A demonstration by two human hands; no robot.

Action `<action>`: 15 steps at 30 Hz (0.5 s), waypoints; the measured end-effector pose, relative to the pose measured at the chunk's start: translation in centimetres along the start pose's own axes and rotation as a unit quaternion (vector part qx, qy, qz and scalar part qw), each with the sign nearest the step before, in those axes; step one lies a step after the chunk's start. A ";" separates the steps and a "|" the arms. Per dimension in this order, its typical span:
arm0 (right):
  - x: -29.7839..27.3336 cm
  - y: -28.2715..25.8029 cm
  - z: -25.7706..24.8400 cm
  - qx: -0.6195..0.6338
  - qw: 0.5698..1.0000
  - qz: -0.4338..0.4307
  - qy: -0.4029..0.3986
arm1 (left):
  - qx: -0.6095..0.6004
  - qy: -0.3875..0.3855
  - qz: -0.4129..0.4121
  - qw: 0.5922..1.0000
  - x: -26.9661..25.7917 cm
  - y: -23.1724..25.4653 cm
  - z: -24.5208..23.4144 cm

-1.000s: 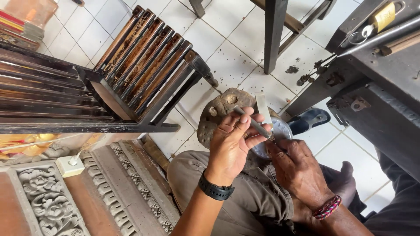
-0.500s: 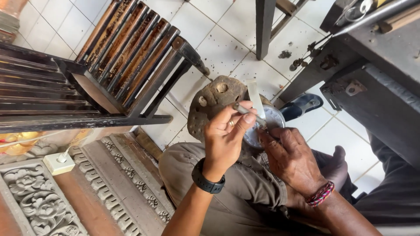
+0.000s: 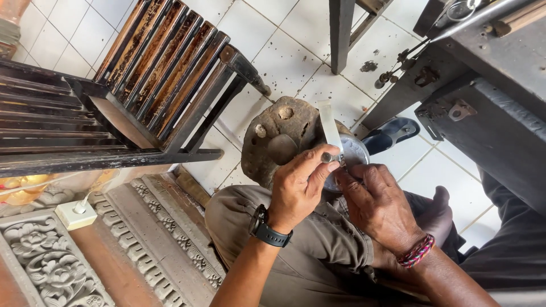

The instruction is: Shaping or cutting a small metal component using a hammer and a metal strip on a wooden block in a jewelry workshop.

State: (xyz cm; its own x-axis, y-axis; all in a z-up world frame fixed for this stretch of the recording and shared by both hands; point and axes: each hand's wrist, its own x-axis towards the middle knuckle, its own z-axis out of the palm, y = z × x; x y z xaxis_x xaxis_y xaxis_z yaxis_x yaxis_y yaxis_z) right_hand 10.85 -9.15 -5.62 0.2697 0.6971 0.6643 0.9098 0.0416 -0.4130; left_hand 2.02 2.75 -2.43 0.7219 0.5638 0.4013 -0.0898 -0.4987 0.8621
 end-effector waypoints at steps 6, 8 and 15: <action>0.1 -0.1 0.0 0.004 1.000 0.007 0.000 | 0.001 -0.001 0.017 1.000 -0.5 -0.5 0.2; 0.0 0.0 0.0 0.008 1.000 0.011 0.001 | 0.010 -0.006 0.030 0.999 -0.9 -1.0 0.6; -0.5 -0.2 0.0 0.019 0.998 0.054 0.002 | 0.038 -0.064 0.106 0.992 0.6 0.1 0.3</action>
State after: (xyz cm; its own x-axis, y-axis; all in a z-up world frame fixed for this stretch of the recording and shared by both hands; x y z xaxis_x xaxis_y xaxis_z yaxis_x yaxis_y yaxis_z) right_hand 10.53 -9.46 -5.87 0.3672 0.6962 0.6168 0.8624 -0.0065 -0.5062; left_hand 2.63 2.88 -2.23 0.7740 0.3557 0.5238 -0.2000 -0.6476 0.7353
